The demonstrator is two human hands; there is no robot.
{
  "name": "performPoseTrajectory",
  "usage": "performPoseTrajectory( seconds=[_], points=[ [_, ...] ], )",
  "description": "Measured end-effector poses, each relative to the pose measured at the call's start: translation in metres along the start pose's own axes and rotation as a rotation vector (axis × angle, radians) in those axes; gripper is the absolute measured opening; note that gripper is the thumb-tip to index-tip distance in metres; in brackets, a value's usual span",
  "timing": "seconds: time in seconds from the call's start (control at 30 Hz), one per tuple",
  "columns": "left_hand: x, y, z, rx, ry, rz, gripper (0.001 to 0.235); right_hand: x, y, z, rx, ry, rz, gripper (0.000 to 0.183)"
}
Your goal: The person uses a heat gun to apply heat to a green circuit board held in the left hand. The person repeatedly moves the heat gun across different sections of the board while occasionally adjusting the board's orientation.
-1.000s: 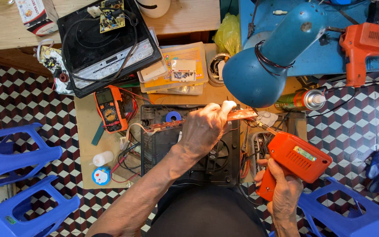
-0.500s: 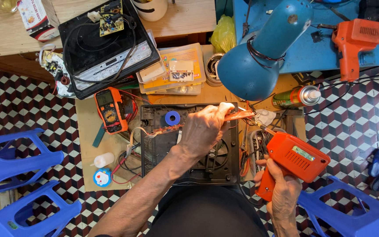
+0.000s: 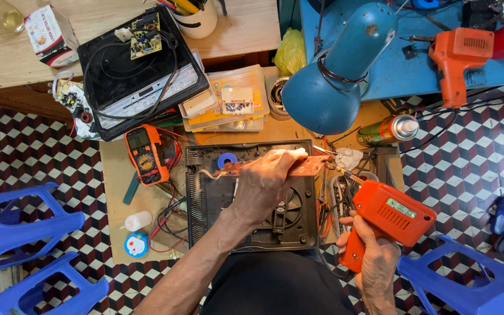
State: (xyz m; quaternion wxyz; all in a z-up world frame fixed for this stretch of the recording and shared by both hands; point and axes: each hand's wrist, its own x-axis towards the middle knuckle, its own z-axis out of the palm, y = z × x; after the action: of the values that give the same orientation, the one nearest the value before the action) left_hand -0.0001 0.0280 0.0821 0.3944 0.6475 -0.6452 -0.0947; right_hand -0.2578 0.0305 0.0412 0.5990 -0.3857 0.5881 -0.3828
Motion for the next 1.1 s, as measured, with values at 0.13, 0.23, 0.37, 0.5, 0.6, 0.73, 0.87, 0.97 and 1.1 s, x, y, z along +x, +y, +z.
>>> performPoseTrajectory(
  seconds=[0.13, 0.23, 0.37, 0.5, 0.6, 0.73, 0.87, 0.97, 1.1],
  points=[
    [-0.007, 0.004, -0.009, 0.018, 0.037, -0.013, 0.027, 0.0, 0.0, 0.0, -0.014, -0.02, 0.012, 0.027],
    [-0.008, 0.004, -0.013, 0.008, 0.05, -0.037, 0.023, 0.002, 0.0, 0.002, -0.039, -0.039, 0.027, 0.027],
    [-0.007, 0.0, -0.017, -0.076, 0.127, 0.033, 0.027, 0.002, -0.005, 0.007, -0.023, -0.031, 0.027, 0.029],
    [-0.008, -0.003, -0.017, -0.099, 0.078, -0.014, 0.034, 0.002, -0.01, 0.013, -0.002, -0.013, 0.043, 0.03],
    [-0.009, -0.007, -0.017, -0.097, 0.045, -0.068, 0.034, 0.003, -0.012, 0.016, 0.001, -0.013, 0.043, 0.029],
    [-0.007, -0.01, -0.018, -0.121, 0.059, -0.054, 0.038, 0.005, -0.012, 0.016, 0.013, -0.024, 0.04, 0.028],
    [-0.006, -0.011, -0.02, -0.164, 0.053, -0.046, 0.041, 0.005, -0.01, 0.015, 0.017, -0.04, 0.041, 0.027],
    [-0.007, -0.012, -0.023, -0.215, 0.08, -0.066, 0.042, 0.006, -0.008, 0.014, 0.015, -0.051, 0.035, 0.027],
    [-0.008, -0.016, -0.025, -0.234, 0.072, -0.027, 0.045, 0.009, -0.004, 0.013, -0.011, -0.038, 0.044, 0.028]
  ],
)
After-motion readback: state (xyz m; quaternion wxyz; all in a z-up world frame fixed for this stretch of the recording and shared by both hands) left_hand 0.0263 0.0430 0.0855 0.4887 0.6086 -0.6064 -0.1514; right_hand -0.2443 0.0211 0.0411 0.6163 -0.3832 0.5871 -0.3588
